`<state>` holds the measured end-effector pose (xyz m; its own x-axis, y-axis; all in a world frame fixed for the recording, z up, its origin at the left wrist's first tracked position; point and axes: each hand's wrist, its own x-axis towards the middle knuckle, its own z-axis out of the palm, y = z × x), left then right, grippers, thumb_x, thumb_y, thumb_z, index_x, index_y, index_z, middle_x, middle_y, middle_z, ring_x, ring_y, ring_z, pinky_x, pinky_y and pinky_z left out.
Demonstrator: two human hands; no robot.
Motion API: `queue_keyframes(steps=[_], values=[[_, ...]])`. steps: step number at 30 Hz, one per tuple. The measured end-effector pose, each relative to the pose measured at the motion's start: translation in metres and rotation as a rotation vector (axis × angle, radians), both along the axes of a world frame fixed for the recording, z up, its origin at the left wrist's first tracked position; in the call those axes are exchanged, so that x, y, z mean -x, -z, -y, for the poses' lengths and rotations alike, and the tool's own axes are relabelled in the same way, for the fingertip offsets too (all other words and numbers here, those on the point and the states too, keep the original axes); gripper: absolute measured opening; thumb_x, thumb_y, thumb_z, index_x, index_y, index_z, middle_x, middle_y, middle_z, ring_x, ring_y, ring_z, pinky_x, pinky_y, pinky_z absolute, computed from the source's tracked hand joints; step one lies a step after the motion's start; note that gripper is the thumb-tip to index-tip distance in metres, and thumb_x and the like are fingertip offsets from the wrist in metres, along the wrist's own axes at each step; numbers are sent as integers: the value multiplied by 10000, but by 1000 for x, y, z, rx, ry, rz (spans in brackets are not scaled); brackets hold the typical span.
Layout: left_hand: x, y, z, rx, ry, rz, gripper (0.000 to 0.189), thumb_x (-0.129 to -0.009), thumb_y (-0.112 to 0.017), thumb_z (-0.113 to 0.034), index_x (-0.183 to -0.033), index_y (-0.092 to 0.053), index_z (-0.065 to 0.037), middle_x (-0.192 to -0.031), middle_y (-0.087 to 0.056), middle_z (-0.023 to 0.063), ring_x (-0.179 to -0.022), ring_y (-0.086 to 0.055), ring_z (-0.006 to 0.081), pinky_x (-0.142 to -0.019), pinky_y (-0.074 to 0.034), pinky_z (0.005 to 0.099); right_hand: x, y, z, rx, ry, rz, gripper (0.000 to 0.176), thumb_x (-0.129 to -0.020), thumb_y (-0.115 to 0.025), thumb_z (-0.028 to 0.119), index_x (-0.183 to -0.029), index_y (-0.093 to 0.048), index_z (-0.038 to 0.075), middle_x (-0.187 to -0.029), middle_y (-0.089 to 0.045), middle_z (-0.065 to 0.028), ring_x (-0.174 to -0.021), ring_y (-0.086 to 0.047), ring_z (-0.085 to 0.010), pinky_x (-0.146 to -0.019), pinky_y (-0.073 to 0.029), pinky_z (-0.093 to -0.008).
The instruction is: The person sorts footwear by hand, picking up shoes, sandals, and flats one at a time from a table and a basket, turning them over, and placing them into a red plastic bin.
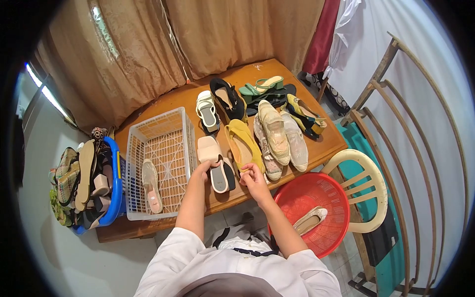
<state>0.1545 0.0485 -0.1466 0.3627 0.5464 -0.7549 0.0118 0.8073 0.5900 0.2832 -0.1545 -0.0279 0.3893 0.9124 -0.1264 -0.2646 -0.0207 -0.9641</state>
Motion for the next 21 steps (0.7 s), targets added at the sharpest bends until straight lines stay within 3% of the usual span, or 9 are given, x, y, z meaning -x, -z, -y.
queue_keyframes(steps=[5,10,14,17,20,21], values=[[-1,1,4,24,-16,10,295,-688,-671,-31,-972,-596,-54,-880,-619,86,-802,-598,250,-716,-491,400,-9,4,5,14,40,13,177,-853,-483,150,-1012,-455,77,-719,-496,9,-680,-518,-81,-663,-430,-227],[0,-32,24,65,-57,5,308,-687,-686,-35,-980,-594,-57,-897,-617,94,-848,-599,261,-714,-498,435,-13,5,8,8,46,3,177,-852,-483,154,-1009,-454,76,-718,-497,8,-680,-520,-84,-643,-430,-228],[-7,-1,12,-31,-173,105,509,-652,-699,-11,-1119,-508,-75,-1017,-585,113,-933,-582,261,-738,-500,419,-13,-5,10,7,54,-45,169,-847,-490,112,-1000,-443,57,-698,-468,14,-661,-488,-72,-641,-412,-214],[-12,-13,11,-200,-239,92,754,-609,-681,51,-1269,-346,-92,-1121,-539,118,-1001,-555,250,-771,-496,391,-17,-6,14,5,52,-6,179,-852,-484,146,-1008,-445,67,-705,-478,11,-668,-501,-77,-639,-416,-219],[-5,-11,3,-335,-314,88,696,-607,-669,61,-1231,-397,-81,-1109,-546,112,-996,-556,257,-756,-500,388,-22,-8,18,-5,52,4,188,-856,-480,176,-1012,-448,76,-716,-491,8,-674,-515,-83,-639,-420,-223],[-2,-31,8,-332,-288,79,622,-619,-646,65,-1189,-443,-80,-1078,-562,107,-953,-576,260,-740,-506,384,-23,-10,18,-11,54,-7,189,-856,-481,177,-1011,-448,75,-718,-492,8,-673,-515,-84,-640,-418,-222]])
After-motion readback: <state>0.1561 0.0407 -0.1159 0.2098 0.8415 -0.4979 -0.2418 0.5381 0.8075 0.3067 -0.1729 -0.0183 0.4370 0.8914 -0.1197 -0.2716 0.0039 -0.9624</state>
